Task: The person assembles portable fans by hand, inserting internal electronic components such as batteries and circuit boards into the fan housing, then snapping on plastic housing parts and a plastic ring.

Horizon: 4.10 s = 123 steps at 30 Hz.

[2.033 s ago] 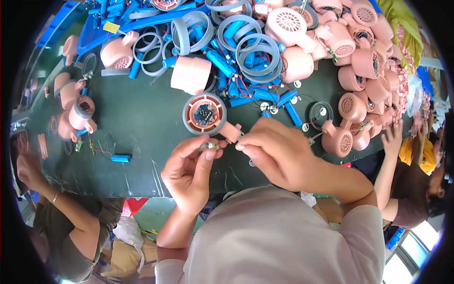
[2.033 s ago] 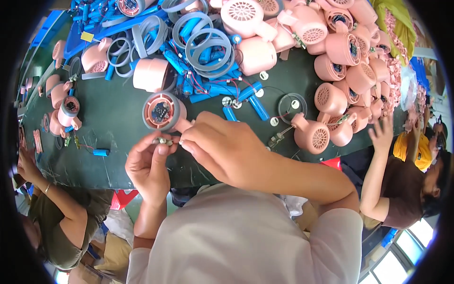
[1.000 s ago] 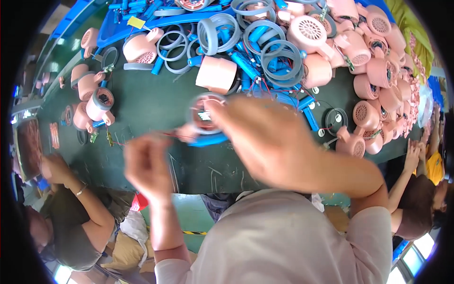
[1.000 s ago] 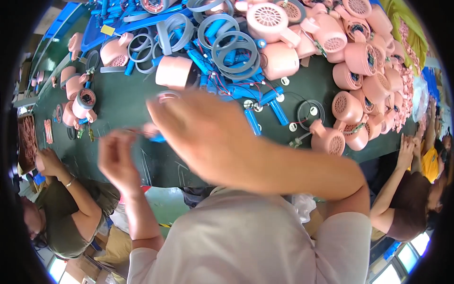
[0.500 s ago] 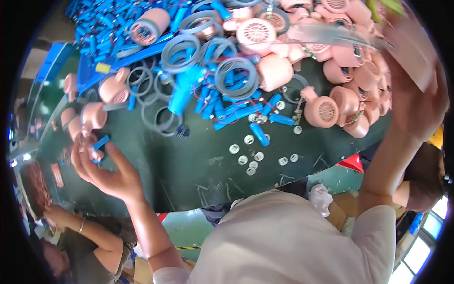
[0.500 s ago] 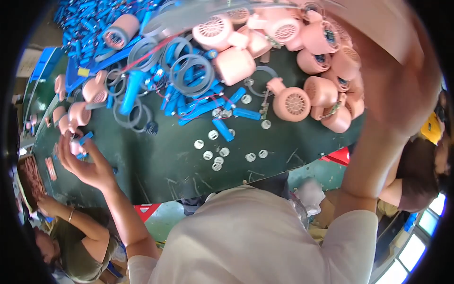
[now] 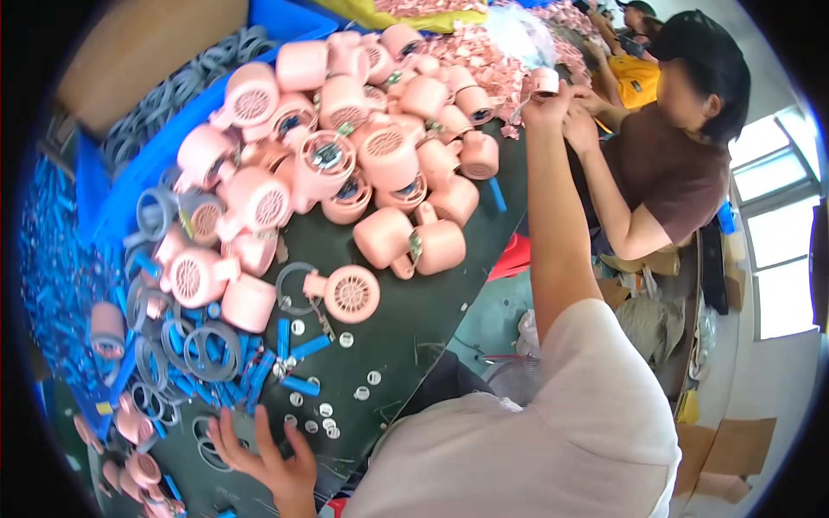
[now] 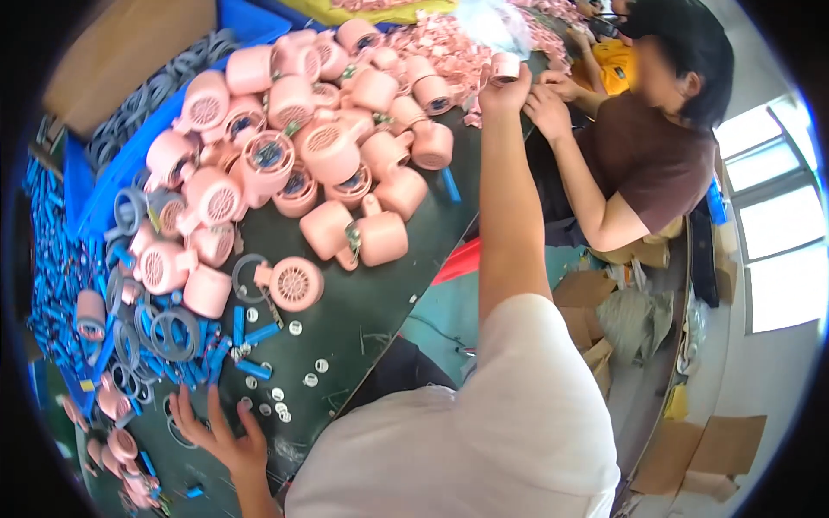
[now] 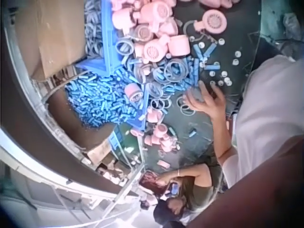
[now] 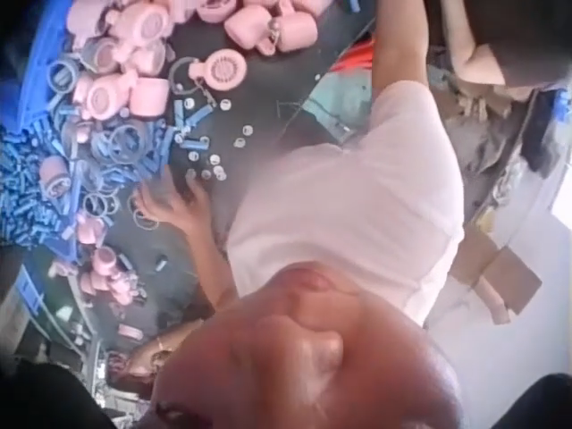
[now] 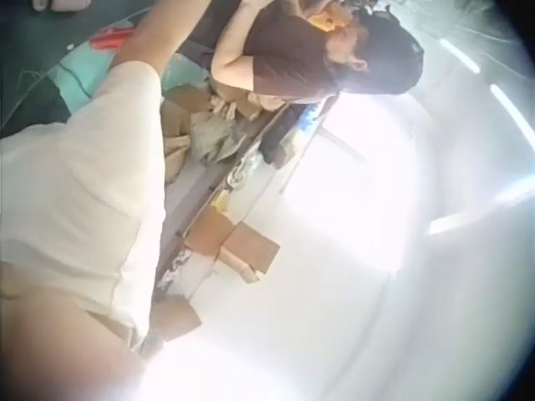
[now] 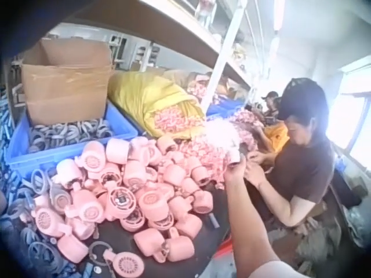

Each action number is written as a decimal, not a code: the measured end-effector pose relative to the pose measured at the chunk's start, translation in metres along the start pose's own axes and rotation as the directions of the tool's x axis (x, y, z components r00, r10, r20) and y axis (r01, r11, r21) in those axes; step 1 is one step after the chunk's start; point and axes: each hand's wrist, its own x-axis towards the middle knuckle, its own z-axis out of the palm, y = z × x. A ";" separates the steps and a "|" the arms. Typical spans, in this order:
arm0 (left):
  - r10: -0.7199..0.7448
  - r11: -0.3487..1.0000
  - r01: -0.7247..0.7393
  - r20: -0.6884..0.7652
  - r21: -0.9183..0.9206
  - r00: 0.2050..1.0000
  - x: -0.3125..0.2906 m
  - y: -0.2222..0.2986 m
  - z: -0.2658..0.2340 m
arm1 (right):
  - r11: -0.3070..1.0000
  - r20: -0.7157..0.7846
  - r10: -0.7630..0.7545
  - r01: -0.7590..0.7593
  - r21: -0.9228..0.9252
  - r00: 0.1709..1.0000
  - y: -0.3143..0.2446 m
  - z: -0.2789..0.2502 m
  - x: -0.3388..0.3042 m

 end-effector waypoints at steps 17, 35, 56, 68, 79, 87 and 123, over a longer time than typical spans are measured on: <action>-0.142 0.965 0.155 -0.078 0.211 0.987 -0.014 -0.023 -0.014 | 0.346 -0.284 -0.016 -0.262 -0.901 0.959 -0.023 -0.056 0.086; -0.344 0.938 0.297 0.355 0.180 0.869 -0.023 -0.019 -0.023 | 0.090 0.901 0.307 0.933 -0.349 0.307 0.008 0.123 -0.312; -0.206 0.731 0.139 -0.022 -0.668 0.978 -0.032 0.028 -0.010 | 0.516 0.513 0.857 0.132 -0.847 -0.055 0.090 0.171 -0.408; -0.677 0.553 0.597 0.104 -0.581 0.728 -0.045 0.020 -0.013 | 0.381 0.466 0.702 0.268 -0.885 0.538 0.157 0.148 -0.382; -0.449 0.816 0.439 0.066 -0.377 0.891 -0.061 0.028 -0.019 | 0.597 0.458 0.778 -0.275 -0.754 0.430 0.125 0.150 -0.405; -0.502 0.664 0.281 -0.134 -0.693 0.855 -0.055 0.035 -0.015 | 0.577 0.586 0.791 0.109 -0.810 0.172 0.101 0.138 -0.439; -0.812 0.212 0.469 0.113 -0.857 0.573 -0.046 0.043 -0.017 | 0.774 0.822 0.569 0.314 -0.550 0.039 0.130 0.152 -0.487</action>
